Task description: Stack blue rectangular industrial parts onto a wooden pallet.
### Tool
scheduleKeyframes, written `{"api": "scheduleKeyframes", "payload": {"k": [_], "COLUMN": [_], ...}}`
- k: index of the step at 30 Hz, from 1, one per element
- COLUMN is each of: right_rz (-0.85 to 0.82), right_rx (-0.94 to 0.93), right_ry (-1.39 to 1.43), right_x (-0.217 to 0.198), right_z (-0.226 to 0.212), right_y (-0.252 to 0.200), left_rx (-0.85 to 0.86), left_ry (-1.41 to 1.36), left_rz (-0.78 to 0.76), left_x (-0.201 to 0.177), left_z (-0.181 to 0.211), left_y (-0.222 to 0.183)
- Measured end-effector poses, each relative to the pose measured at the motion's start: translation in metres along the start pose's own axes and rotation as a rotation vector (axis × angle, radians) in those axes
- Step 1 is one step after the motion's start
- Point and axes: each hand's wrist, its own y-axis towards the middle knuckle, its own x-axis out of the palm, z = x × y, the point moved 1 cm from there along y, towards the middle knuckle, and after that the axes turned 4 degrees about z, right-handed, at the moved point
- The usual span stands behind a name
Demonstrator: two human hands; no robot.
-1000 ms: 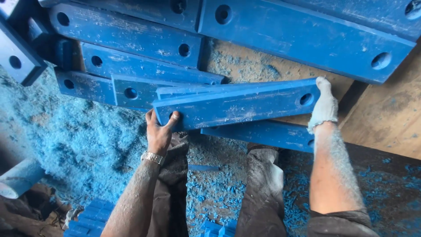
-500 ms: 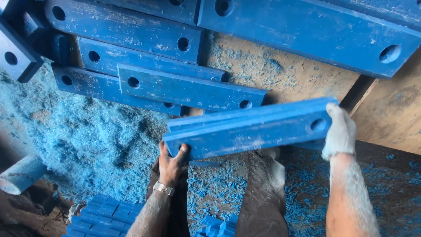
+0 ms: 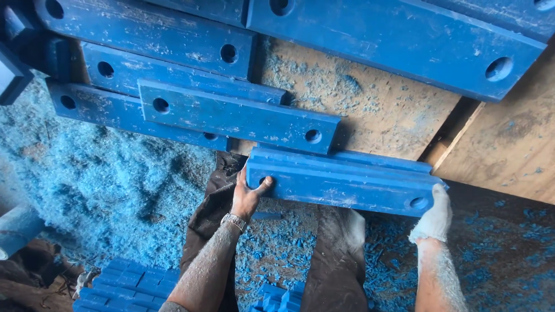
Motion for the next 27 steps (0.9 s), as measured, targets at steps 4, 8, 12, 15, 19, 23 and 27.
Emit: {"api": "scheduleKeyframes", "payload": {"k": [4, 8, 12, 15, 19, 23, 27], "right_rz": [0.114, 0.344, 0.224, -0.361, -0.441, -0.371, -0.457], "right_rx": [-0.041, -0.509, -1.260, -0.421, -0.233, -0.284, -0.321], "right_ry": [-0.141, -0.411, -0.511, -0.370, -0.772, -0.852, -0.888], "right_x": [0.014, 0.031, 0.100, 0.171, 0.242, 0.270, 0.312], "right_z": [-0.016, -0.030, -0.094, -0.145, -0.100, -0.100, -0.113], "right_y": [-0.020, -0.015, -0.075, -0.147, -0.101, -0.119, -0.177], "left_rx": [-0.050, -0.067, -0.079, -0.031, -0.028, 0.053, 0.103], "left_ry": [-0.011, -0.010, 0.052, 0.025, -0.025, -0.117, -0.165], "left_rz": [0.020, -0.019, 0.047, 0.238, 0.366, 0.471, 0.559], "left_x": [0.001, -0.006, -0.036, -0.054, -0.091, -0.130, -0.169], "left_z": [0.042, 0.051, 0.042, 0.035, 0.051, 0.064, 0.080], "left_y": [-0.010, -0.003, 0.009, 0.034, 0.047, 0.071, 0.099]}}
